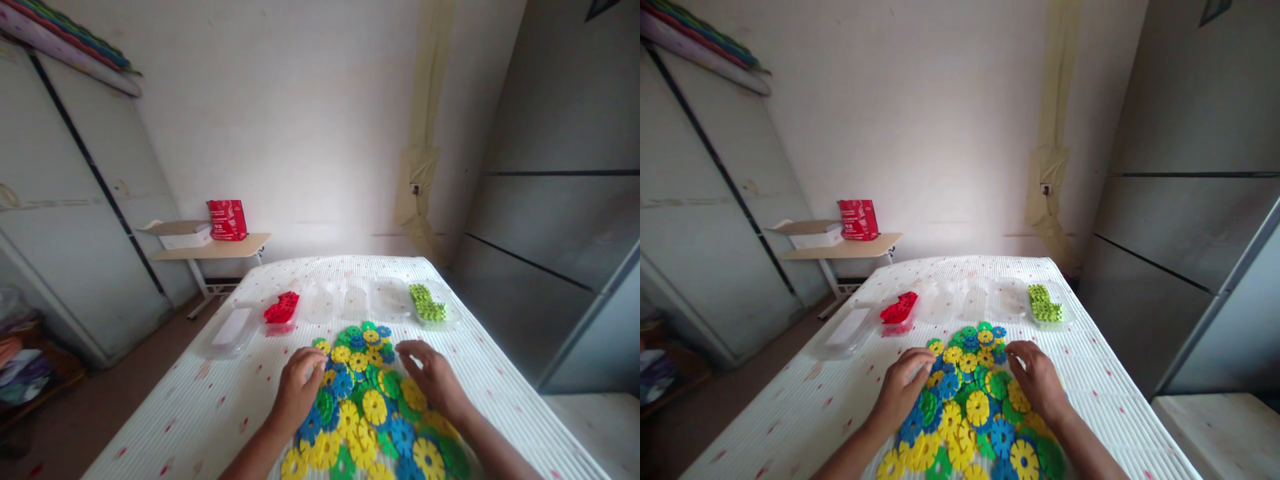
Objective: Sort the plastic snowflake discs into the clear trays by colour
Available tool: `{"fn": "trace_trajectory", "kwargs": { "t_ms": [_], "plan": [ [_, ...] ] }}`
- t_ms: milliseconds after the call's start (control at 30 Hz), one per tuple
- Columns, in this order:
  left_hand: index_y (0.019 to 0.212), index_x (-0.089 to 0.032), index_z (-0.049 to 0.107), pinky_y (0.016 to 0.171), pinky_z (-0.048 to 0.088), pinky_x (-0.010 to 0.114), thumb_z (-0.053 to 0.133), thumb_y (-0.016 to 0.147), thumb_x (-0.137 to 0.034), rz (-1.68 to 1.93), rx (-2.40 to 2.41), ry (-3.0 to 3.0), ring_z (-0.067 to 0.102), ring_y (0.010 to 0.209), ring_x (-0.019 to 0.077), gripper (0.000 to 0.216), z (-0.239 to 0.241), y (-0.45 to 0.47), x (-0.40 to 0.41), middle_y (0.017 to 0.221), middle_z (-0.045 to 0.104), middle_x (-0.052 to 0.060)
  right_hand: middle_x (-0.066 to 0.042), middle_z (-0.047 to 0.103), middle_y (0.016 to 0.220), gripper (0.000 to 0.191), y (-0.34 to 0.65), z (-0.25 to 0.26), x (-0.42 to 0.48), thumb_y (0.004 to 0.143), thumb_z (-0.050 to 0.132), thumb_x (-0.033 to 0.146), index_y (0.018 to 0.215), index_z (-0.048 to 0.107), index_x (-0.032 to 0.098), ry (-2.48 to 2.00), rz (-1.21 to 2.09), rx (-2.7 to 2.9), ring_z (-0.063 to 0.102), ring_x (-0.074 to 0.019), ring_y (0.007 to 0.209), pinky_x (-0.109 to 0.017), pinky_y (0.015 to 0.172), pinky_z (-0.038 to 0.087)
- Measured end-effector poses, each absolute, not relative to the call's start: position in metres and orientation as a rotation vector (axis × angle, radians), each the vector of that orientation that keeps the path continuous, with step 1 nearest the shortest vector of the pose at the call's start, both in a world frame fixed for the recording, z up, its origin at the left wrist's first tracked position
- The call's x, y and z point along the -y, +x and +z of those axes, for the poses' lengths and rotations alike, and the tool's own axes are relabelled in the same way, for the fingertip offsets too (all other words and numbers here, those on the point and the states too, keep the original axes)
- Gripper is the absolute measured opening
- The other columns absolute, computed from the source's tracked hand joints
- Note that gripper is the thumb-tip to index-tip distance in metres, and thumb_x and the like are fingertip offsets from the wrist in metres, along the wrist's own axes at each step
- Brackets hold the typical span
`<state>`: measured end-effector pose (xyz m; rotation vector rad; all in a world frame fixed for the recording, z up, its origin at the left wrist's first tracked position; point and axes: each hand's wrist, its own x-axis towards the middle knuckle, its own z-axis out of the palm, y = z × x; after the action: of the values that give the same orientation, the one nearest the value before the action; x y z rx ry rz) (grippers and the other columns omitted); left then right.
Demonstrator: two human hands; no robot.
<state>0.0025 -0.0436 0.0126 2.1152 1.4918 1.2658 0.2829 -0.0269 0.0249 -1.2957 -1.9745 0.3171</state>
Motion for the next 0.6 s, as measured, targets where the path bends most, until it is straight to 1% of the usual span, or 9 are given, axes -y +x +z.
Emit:
{"fn": "trace_trajectory", "kwargs": {
  "t_ms": [100,167,267,400,467,600],
  "plan": [
    [0.081,-0.018,0.064,0.077,0.048,0.029,0.045,0.079,-0.02,1.181,-1.624,2.016,0.062,0.082,0.0164,0.019,0.016,0.001,0.026,0.084,0.068,0.004,-0.008,0.07,0.088,0.032,0.304,0.023,0.016,0.082,0.039,0.037,0.085,0.066,0.02,-1.397,0.241,1.862,0.065,-0.0215,0.083,-0.033,0.077,0.051],
    [0.08,-0.018,0.064,0.075,0.048,0.029,0.045,0.078,-0.018,1.113,-1.717,1.974,0.062,0.08,0.0161,0.02,0.015,0.004,0.016,0.082,0.068,0.004,-0.007,0.071,0.088,0.032,0.315,0.022,0.011,0.08,0.039,0.038,0.082,0.066,0.022,-1.479,0.219,1.819,0.066,-0.0225,0.082,-0.033,0.076,0.051],
    [0.082,-0.017,0.064,0.081,0.047,0.031,0.046,0.076,-0.015,1.072,-1.828,1.989,0.06,0.085,0.0168,0.02,0.007,0.01,0.008,0.087,0.067,0.004,-0.006,0.071,0.087,0.032,0.327,0.016,0.006,0.077,0.037,0.038,0.079,0.066,0.023,-1.579,0.205,1.809,0.066,-0.0236,0.081,-0.035,0.076,0.051],
    [0.095,-0.017,0.064,0.093,0.042,0.034,0.047,0.078,-0.019,1.117,-1.797,2.043,0.057,0.101,0.0186,0.024,-0.009,0.01,0.01,0.103,0.065,0.007,-0.007,0.07,0.088,0.035,0.33,0.006,0.004,0.075,0.037,0.038,0.083,0.066,0.021,-1.656,0.247,1.824,0.066,-0.0238,0.08,-0.036,0.075,0.051],
    [0.101,-0.017,0.063,0.097,0.04,0.033,0.046,0.081,-0.024,1.126,-1.715,2.055,0.054,0.107,0.0186,0.027,-0.015,0.007,0.013,0.11,0.062,0.008,-0.008,0.069,0.094,0.037,0.327,0.002,0.004,0.076,0.038,0.041,0.089,0.066,0.02,-1.636,0.263,1.831,0.065,-0.0242,0.085,-0.036,0.079,0.05],
    [0.109,-0.017,0.06,0.1,0.039,0.033,0.042,0.084,-0.031,1.094,-1.647,2.049,0.052,0.111,0.0181,0.033,-0.017,0.003,0.015,0.117,0.06,0.008,-0.008,0.064,0.109,0.044,0.318,-0.003,0.005,0.079,0.04,0.049,0.101,0.063,0.02,-1.563,0.308,1.853,0.057,-0.0249,0.104,-0.038,0.091,0.045]
  ]
}}
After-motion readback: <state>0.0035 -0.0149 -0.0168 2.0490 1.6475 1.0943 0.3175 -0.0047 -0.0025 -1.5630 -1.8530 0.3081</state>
